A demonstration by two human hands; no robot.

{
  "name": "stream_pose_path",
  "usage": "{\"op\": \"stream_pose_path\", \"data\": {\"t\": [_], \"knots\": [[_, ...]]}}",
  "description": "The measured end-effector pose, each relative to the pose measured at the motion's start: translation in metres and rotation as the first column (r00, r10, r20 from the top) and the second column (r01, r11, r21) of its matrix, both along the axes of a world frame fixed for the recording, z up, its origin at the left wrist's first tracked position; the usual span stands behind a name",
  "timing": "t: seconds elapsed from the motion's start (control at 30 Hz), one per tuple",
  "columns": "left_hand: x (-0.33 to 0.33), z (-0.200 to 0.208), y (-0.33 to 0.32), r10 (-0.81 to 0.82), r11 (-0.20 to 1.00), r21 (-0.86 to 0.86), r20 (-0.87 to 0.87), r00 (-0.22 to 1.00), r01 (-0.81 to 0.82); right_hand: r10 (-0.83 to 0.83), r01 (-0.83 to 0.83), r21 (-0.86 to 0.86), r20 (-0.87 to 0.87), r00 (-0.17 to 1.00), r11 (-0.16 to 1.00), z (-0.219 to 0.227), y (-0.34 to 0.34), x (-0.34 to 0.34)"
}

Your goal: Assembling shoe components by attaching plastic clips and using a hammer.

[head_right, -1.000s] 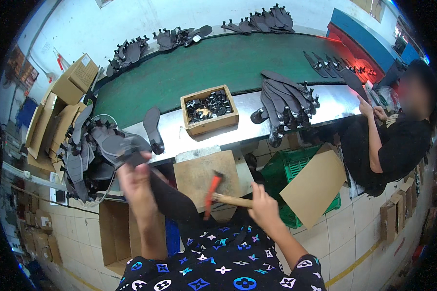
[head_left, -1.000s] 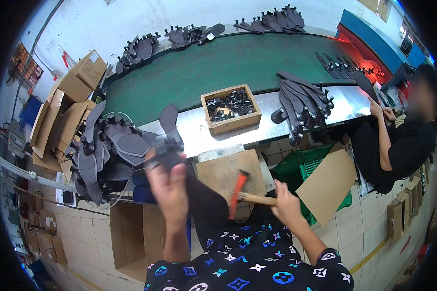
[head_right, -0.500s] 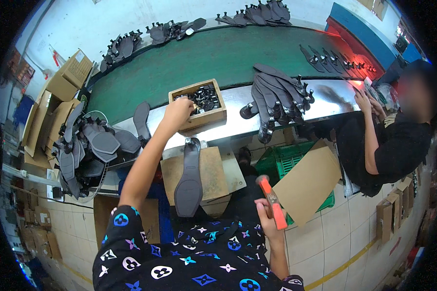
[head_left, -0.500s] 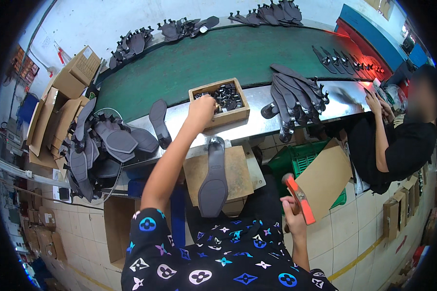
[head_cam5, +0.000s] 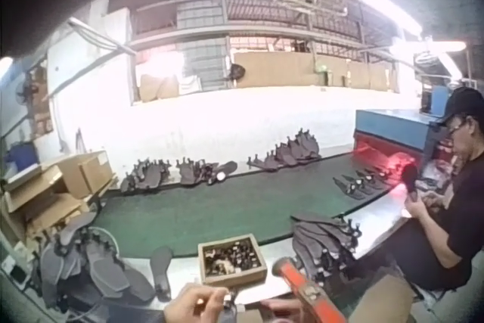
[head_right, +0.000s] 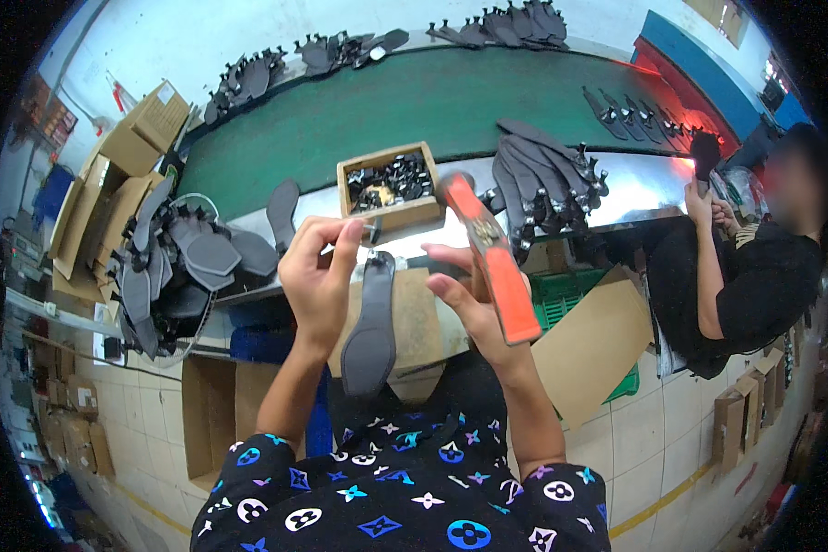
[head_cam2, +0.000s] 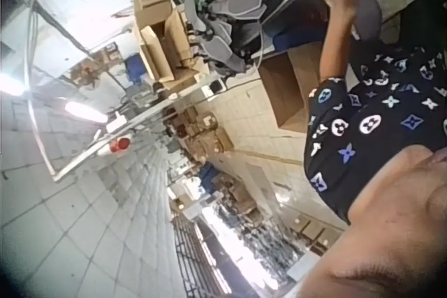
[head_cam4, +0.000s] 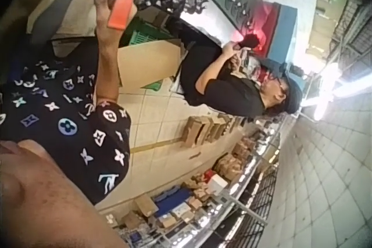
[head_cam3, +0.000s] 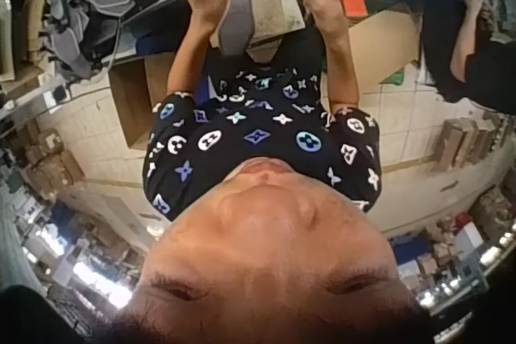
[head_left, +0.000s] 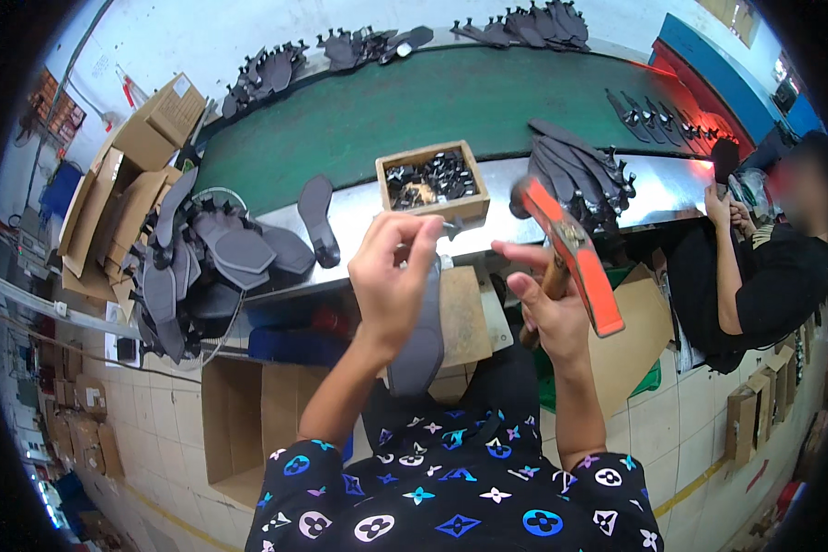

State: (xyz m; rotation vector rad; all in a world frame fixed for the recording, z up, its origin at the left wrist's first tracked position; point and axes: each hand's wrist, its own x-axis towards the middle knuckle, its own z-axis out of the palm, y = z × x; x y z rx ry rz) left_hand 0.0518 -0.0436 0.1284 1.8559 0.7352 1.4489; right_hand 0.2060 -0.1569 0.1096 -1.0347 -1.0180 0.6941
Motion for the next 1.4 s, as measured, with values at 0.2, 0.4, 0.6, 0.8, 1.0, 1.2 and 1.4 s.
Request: {"op": "stream_pose_path", "data": {"t": [0.2,0.4,0.6,0.8,1.0,1.2,1.4], "knots": [[-0.022,-0.016,-0.051,0.031,0.999,0.002,0.115,0.993,-0.032,0.121,-0.113,0.060,-0.150,0.981,0.992,0.004,0.013,-0.044],[-0.037,-0.069,0.003,0.059,0.998,-0.026,-0.134,0.989,-0.063,-0.047,0.049,-0.061,0.035,0.998,0.997,-0.018,0.027,-0.040],[-0.038,-0.119,0.055,-0.205,0.976,-0.141,-0.367,0.907,0.164,0.067,-0.033,-0.182,0.188,0.980,0.983,-0.060,0.072,-0.019],[-0.047,-0.123,0.033,-0.206,0.956,-0.256,-0.236,0.950,0.144,0.215,-0.173,-0.358,0.081,0.973,0.918,-0.071,0.075,-0.022],[-0.054,-0.133,0.021,-0.156,0.949,-0.302,-0.199,0.968,0.091,0.309,-0.174,-0.341,0.396,0.865,0.924,-0.078,0.073,-0.021],[-0.056,-0.136,0.029,-0.185,0.965,-0.223,-0.220,0.958,0.136,0.211,-0.198,-0.093,0.646,0.733,0.976,-0.067,0.072,-0.026],[-0.059,-0.135,0.036,-0.326,0.860,-0.449,-0.116,0.938,0.243,0.115,-0.023,-0.153,0.629,0.768,0.988,-0.053,0.051,-0.034]]}}
